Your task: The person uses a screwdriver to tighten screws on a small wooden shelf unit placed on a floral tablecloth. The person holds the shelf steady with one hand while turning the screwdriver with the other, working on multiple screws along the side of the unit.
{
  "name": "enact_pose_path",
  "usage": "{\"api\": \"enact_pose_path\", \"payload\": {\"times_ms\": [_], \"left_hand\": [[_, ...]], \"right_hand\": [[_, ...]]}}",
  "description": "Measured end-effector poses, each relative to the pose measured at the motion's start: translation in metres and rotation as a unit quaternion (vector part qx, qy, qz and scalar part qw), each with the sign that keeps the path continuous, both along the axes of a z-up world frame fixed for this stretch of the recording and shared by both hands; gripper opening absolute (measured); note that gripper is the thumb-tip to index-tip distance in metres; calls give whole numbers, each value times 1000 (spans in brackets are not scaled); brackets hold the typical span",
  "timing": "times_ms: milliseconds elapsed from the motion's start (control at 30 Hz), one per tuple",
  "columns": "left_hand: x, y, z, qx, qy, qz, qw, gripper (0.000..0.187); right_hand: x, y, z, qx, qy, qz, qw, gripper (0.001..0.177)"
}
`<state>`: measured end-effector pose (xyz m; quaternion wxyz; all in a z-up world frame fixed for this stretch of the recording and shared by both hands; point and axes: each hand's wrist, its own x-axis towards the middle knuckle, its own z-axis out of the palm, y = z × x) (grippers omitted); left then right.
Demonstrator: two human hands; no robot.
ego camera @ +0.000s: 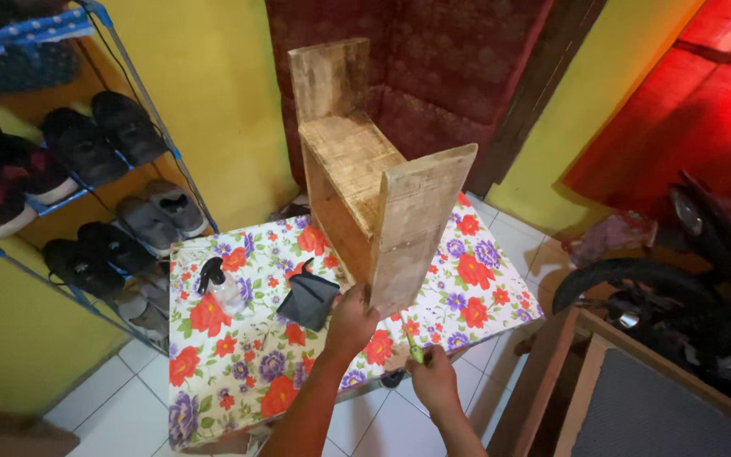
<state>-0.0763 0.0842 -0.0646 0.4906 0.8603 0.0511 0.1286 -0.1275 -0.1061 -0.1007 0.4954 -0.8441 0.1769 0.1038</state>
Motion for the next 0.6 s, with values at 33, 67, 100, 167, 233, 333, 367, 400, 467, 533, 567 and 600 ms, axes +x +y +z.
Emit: {"api": "enact_pose_path", "payload": {"times_ms": [33, 67, 100, 167, 233, 333, 367, 400, 467, 533, 567, 600], "left_hand": [[1, 0, -7, 5, -10, -3, 1000, 47], [3, 0, -14, 9, -21, -7, 1000, 46], [5, 0, -21, 13, -32, -10, 999, 45], [10, 1, -35, 34, -36, -1, 999, 44], [15, 3, -49, 73, -60, 9, 996, 40], [23, 1, -65, 120, -108, 26, 987, 38], [23, 1, -69, 110, -115, 33, 987, 41], [24, 0, -72, 100, -123, 39, 987, 44], [23, 0, -74, 78, -123, 39, 989, 41], [23, -1, -73, 66, -108, 43, 991, 37], [23, -1, -71, 66, -92, 48, 992, 34], [23, -1, -70, 65, -76, 52, 994, 32]], "right_hand": [[2, -1, -6, 9, -5, -1, 1000, 31], [4, -1, -12, 19, -11, -3, 1000, 31], [7, -1, -17, 28, -17, -5, 999, 32], [11, -2, -25, 9, -37, 7, 999, 33], [15, 0, -30, 2, -44, 14, 999, 33], [20, 0, -33, -3, -38, 19, 999, 32], [20, 0, -33, -15, -37, 25, 999, 31], [21, 1, -32, -26, -38, 32, 998, 31], [22, 3, -32, -18, -30, 37, 999, 31], [24, 5, -29, -4, -24, 36, 999, 31], [24, 6, -28, 5, -21, 33, 999, 32], [24, 7, -27, 14, -18, 30, 999, 33]]}}
